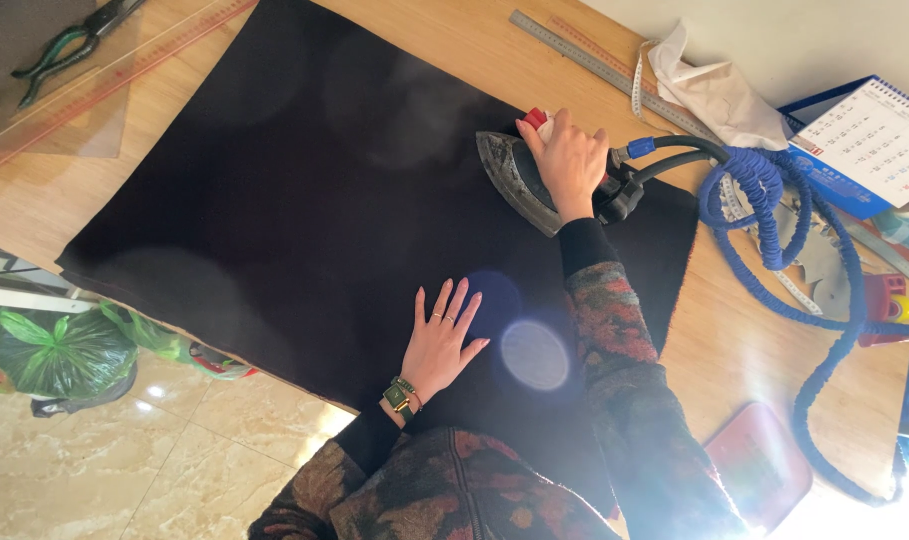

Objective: Ironing a large piece of black fabric using a steam iron on a wooden workbench

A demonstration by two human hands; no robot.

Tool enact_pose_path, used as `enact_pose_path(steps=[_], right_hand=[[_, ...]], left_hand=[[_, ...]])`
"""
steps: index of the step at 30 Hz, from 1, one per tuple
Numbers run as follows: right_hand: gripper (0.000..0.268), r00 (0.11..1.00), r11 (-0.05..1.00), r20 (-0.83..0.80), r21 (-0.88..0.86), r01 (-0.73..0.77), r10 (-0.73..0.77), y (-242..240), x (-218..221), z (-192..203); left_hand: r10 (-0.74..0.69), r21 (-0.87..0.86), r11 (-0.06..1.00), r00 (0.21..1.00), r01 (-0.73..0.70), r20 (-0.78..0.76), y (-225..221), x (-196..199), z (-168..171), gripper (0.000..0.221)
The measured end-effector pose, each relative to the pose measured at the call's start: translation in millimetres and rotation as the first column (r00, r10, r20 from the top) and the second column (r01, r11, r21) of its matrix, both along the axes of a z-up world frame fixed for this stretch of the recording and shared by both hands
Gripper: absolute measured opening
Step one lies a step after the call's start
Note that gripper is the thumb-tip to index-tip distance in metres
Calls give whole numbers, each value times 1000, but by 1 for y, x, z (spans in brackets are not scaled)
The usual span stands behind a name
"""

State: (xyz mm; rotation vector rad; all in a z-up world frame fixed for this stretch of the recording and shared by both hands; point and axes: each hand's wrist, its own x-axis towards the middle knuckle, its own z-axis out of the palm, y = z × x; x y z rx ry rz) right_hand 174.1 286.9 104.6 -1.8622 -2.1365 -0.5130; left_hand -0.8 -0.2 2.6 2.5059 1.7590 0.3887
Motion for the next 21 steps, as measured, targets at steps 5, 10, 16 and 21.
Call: enact_pose_path(steps=[5, 10, 16, 21], right_hand=[[67, 1000, 1000, 7, 6, 1, -1, 0, 0, 0], [69, 1000, 1000, 0, 14, -9, 9, -1, 0, -2], [67, 1000, 1000, -22, -3, -14, 14, -1, 0, 0], [70, 998, 992, 31, 111, -56, 52, -1, 6, -12]], left_hand=[[4, 15, 1000, 1000, -3, -11, 0, 0, 0, 71], [-1, 15, 1000, 1000, 1, 3, 0, 0, 0, 71], [-7, 8, 1000, 1000, 6, 18, 0, -2, 3, 70], [-38, 40, 999, 996, 35, 82, 2, -7, 27, 67]])
